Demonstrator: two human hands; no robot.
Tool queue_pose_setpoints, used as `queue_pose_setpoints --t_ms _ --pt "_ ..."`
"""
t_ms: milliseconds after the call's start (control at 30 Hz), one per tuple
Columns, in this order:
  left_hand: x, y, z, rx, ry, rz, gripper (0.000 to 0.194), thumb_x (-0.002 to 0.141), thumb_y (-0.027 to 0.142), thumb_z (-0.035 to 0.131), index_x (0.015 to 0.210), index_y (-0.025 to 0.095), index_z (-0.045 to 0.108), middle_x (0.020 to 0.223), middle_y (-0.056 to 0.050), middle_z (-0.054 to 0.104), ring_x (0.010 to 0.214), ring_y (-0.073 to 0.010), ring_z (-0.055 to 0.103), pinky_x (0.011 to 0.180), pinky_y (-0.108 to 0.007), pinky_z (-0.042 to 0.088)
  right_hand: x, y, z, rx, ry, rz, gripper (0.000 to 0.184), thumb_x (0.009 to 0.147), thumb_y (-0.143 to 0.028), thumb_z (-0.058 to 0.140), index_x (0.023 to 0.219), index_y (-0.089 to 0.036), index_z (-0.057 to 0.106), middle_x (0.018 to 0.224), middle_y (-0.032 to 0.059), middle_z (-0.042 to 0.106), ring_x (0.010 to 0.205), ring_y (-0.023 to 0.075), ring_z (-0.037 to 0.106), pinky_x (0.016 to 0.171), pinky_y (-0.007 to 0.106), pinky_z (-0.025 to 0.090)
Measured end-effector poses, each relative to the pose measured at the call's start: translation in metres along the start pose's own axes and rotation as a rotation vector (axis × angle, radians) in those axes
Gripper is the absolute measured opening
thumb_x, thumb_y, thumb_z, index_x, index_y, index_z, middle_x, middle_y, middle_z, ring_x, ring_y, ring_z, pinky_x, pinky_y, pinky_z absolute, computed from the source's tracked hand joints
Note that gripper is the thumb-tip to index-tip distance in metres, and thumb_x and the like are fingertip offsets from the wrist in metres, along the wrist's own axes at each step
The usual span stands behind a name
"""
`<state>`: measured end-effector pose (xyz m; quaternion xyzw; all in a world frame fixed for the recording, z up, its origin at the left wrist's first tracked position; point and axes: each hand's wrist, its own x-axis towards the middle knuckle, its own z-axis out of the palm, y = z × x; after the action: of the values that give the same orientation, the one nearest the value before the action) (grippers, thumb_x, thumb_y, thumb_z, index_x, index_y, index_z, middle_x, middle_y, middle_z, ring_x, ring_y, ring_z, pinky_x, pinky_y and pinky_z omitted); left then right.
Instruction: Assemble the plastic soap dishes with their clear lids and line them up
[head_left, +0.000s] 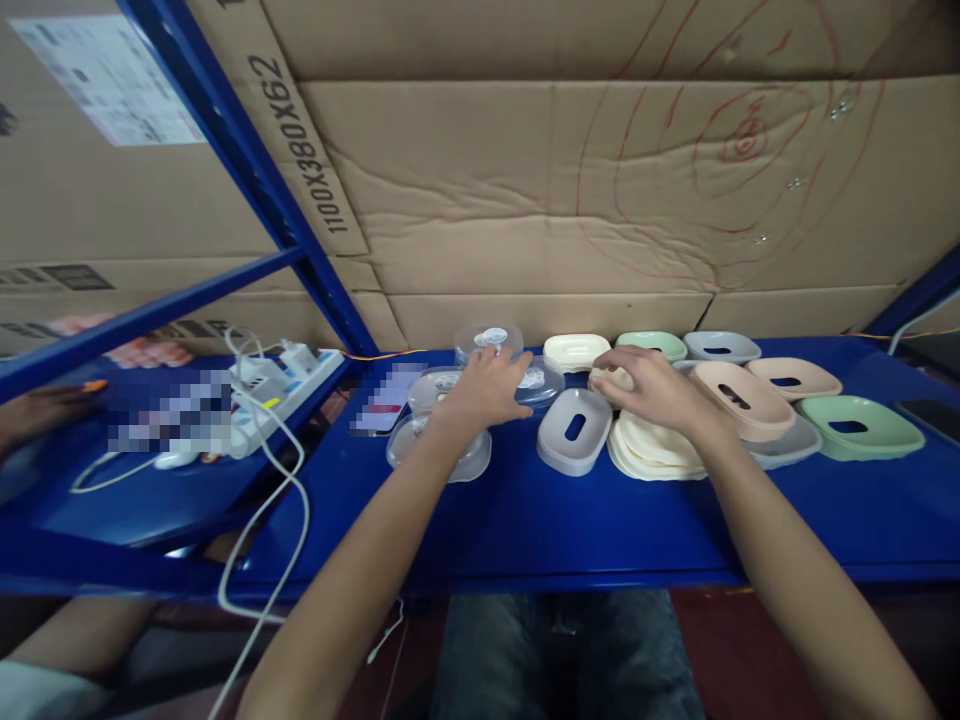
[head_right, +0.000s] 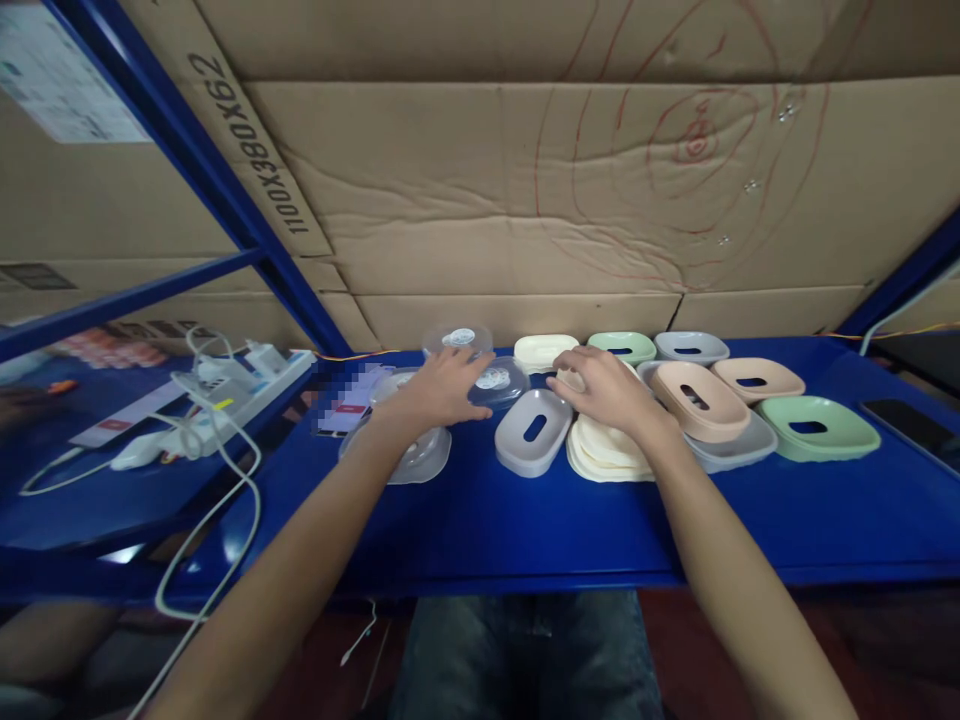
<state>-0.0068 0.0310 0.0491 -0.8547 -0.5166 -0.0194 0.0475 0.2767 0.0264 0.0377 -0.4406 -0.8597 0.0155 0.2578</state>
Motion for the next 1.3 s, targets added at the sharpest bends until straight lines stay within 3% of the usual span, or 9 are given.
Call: queue_pose_setpoints --t_ms 167,367,500,733,933,1133,1300 --pt "0.020 0.005 0.010 0.047 -0.039 0.023 0.095 0.081 0.035 0.092 0.162 0.018 0.047 0.163 -0.027 0.053 0.150 -0.0534 0.047 0.118 -0.066 0.043 -0.009 0.008 -0.029 0.150 -0.086 0.127 0.032 0.097 -0.051 0.070 0.108 -0.022 0.078 0.111 0.0091 0.082 0.104 0.0304 0.076 0.094 0.044 0.058" --pt "0.023 0.001 0.018 0.068 -0.024 0.050 0.091 0.081 0.033 0.089 0.160 0.016 0.047 0.159 -0.026 0.056 0.148 -0.0517 0.048 0.116 -0.066 0.044 -0.044 0.025 -0.063 -0.003 -0.266 0.281 0.062 0.077 -0.063 0.091 0.126 -0.028 0.077 0.125 0.0129 0.081 0.110 0.0404 0.076 0.089 0.050 0.060" --pt "0.023 -0.001 0.020 0.064 0.007 0.061 0.085 0.082 0.034 0.086 0.156 0.013 0.050 0.152 -0.027 0.059 0.142 -0.0505 0.051 0.114 -0.063 0.045 -0.049 0.023 -0.060 -0.057 -0.362 0.294 0.068 0.068 -0.057 0.097 0.125 -0.026 0.076 0.127 0.0137 0.080 0.112 0.0418 0.076 0.087 0.051 0.062" --pt "0.019 -0.005 0.015 -0.093 0.122 0.080 0.083 0.082 0.036 0.079 0.157 0.015 0.051 0.150 -0.023 0.057 0.141 -0.0459 0.052 0.117 -0.059 0.045 -0.036 -0.002 -0.055 -0.061 -0.485 0.328 0.055 0.064 -0.045 0.096 0.113 -0.027 0.077 0.110 0.0081 0.081 0.096 0.0359 0.077 0.076 0.047 0.062" --pt "0.015 -0.006 0.011 -0.196 0.107 0.100 0.079 0.084 0.034 0.076 0.158 0.021 0.051 0.149 -0.019 0.054 0.140 -0.0411 0.056 0.119 -0.054 0.046 -0.037 0.000 -0.050 -0.072 -0.433 0.238 0.048 0.069 -0.048 0.090 0.110 -0.027 0.076 0.102 0.0071 0.082 0.084 0.0312 0.078 0.066 0.041 0.060" --pt "0.012 -0.007 0.010 -0.252 0.138 0.091 0.078 0.087 0.035 0.075 0.160 0.023 0.049 0.149 -0.018 0.053 0.138 -0.0402 0.058 0.119 -0.053 0.048 -0.035 0.004 -0.046 -0.046 -0.446 0.336 0.053 0.064 -0.048 0.095 0.108 -0.028 0.076 0.113 0.0103 0.081 0.098 0.0387 0.078 0.079 0.050 0.063" --pt "0.009 -0.007 0.006 -0.222 0.190 0.091 0.078 0.088 0.036 0.075 0.161 0.023 0.050 0.147 -0.018 0.056 0.135 -0.0400 0.058 0.118 -0.054 0.048 -0.035 0.005 -0.046 -0.059 -0.446 0.308 0.050 0.067 -0.050 0.094 0.109 -0.029 0.076 0.110 0.0089 0.081 0.094 0.0371 0.078 0.075 0.048 0.062"
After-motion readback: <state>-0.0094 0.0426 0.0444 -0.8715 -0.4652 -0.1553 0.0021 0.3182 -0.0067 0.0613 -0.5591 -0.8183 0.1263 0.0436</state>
